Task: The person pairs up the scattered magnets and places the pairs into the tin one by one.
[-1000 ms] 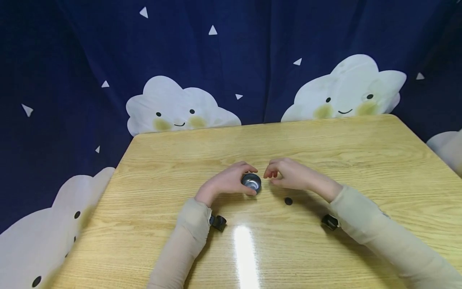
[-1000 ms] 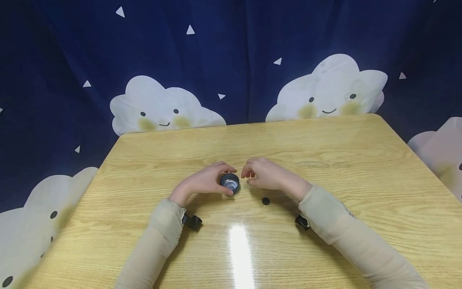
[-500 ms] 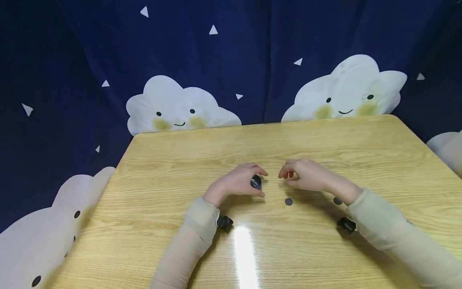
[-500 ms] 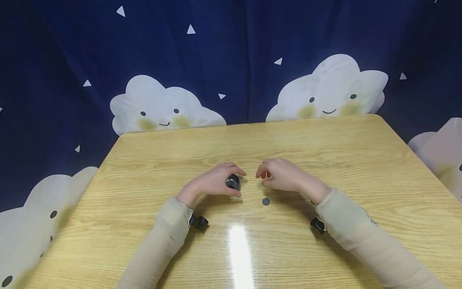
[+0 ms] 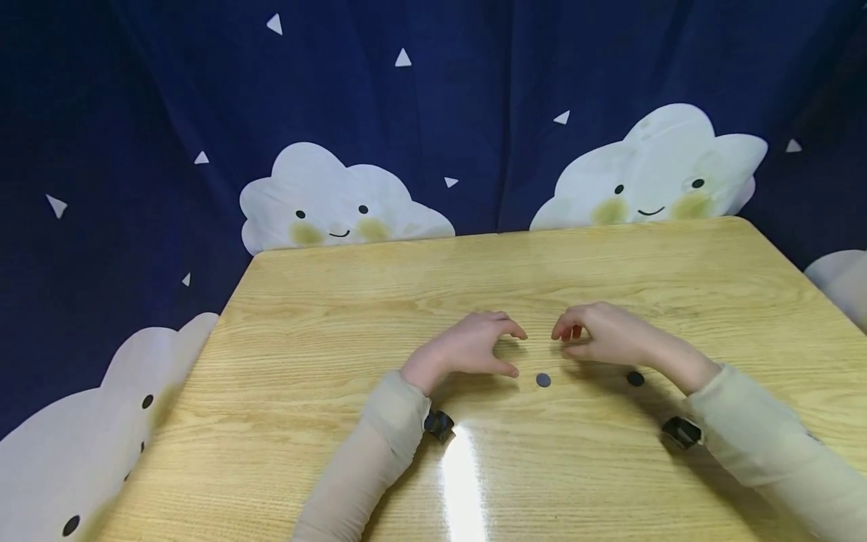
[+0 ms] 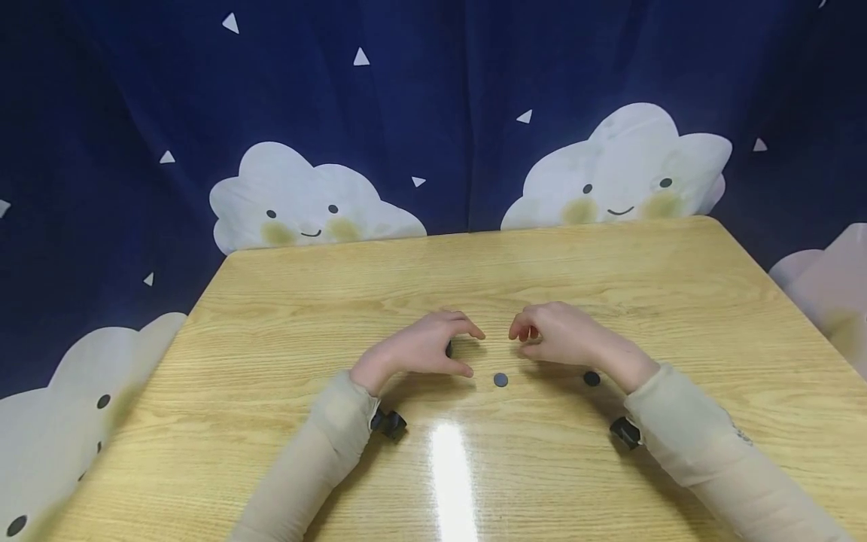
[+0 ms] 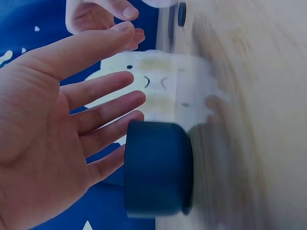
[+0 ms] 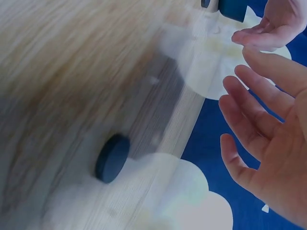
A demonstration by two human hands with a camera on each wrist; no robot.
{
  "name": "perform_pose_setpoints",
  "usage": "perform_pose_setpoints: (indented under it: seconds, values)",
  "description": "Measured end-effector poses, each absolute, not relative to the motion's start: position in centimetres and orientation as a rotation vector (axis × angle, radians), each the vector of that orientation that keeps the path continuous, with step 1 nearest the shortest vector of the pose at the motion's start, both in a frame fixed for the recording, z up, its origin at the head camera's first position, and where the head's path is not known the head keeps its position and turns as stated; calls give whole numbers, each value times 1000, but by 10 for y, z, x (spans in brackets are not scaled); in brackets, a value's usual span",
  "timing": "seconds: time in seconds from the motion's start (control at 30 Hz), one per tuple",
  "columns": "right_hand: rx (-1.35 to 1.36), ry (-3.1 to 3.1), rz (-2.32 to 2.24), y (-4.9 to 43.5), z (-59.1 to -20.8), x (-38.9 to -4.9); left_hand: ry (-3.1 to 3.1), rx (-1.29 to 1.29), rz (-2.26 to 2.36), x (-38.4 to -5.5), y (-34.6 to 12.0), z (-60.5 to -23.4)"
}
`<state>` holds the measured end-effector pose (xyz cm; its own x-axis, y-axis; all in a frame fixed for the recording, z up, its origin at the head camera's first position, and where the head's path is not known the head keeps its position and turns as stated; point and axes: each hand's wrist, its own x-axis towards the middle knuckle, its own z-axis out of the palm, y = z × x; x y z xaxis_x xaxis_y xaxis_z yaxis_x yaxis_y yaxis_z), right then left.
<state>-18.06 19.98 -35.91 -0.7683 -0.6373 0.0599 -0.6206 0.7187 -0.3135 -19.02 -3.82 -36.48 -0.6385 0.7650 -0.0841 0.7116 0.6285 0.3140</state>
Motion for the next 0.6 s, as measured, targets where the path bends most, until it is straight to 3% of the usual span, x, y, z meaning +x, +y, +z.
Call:
perform_pose_setpoints:
  seconds: [0.6]
  values:
    - [-935,2836,-452,229,-360,-168,2549,1295,402,-181,-17,-369]
